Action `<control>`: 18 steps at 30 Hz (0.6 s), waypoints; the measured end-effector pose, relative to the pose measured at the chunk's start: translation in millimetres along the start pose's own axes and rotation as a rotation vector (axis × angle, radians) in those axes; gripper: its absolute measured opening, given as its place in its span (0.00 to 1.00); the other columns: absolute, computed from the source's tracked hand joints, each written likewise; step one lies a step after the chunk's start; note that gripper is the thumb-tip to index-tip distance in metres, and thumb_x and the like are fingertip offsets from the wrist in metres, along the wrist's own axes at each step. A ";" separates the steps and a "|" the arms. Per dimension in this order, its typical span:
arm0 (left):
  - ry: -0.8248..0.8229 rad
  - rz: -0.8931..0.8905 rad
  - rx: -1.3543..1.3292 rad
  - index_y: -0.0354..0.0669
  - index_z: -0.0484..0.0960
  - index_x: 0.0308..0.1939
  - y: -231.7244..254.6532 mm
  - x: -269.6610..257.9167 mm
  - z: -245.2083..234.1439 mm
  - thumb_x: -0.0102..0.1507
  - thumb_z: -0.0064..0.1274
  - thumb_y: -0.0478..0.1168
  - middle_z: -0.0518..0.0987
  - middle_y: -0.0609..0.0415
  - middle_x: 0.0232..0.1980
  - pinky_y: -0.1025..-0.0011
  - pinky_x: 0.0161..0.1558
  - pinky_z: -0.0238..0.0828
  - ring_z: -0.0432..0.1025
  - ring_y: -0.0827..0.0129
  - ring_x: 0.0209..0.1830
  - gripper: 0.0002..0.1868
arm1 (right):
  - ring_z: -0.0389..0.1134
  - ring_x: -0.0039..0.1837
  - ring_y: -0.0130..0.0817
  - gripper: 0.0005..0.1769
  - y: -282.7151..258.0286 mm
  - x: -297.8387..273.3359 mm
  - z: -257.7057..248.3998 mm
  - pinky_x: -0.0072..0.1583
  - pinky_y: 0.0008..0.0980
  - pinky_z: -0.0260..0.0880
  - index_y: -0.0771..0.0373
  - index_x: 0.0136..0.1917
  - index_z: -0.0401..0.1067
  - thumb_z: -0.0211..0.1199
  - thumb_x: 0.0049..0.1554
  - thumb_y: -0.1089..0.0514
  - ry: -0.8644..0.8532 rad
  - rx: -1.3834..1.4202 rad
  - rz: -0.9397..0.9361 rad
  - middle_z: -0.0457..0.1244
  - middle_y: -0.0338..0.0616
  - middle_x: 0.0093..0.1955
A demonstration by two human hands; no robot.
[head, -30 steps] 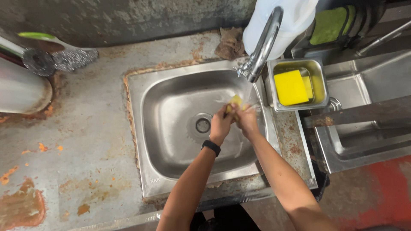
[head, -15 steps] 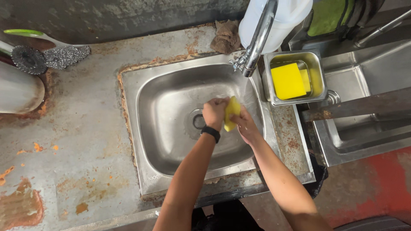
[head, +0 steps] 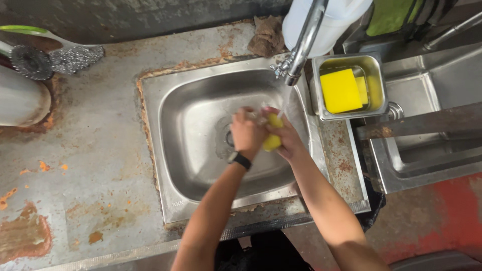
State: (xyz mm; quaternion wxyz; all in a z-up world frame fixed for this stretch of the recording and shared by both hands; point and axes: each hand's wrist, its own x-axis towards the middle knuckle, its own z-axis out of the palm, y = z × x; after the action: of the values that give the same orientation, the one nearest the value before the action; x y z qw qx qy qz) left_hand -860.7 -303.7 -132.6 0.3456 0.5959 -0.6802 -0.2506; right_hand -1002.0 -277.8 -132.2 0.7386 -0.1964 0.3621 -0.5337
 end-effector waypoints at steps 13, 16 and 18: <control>-0.432 -0.809 -0.733 0.46 0.79 0.59 -49.5 -31.8 19.4 0.70 0.48 0.49 0.77 0.46 0.51 0.61 0.49 0.71 0.71 0.62 0.49 0.17 | 0.54 0.30 0.25 0.26 20.2 46.4 -5.9 0.30 0.27 0.54 0.59 0.39 0.64 0.62 0.65 0.37 0.395 -0.217 0.173 0.54 0.34 0.31; -0.476 -1.022 -1.194 0.43 0.72 0.62 -39.3 -34.2 33.4 0.72 0.41 0.53 0.71 0.50 0.56 0.57 0.54 0.71 0.69 0.60 0.56 0.22 | 0.59 0.34 0.28 0.28 33.1 57.6 -22.8 0.38 0.32 0.65 0.57 0.40 0.60 0.61 0.66 0.34 0.414 -0.009 0.132 0.55 0.34 0.33; -0.378 -1.043 -1.374 0.45 0.69 0.66 -38.8 -30.8 45.2 0.71 0.38 0.55 0.72 0.49 0.62 0.52 0.59 0.69 0.69 0.56 0.62 0.25 | 0.66 0.40 0.34 0.29 23.3 51.3 -13.2 0.47 0.38 0.73 0.59 0.47 0.65 0.59 0.64 0.30 0.404 0.132 0.174 0.59 0.39 0.38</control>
State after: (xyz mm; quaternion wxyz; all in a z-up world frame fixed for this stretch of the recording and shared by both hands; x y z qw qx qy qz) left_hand -869.1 -283.0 -195.8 0.3507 0.4395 -0.0663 -0.8243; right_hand -988.1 -316.0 -173.3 0.7056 -0.0047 0.4825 -0.5190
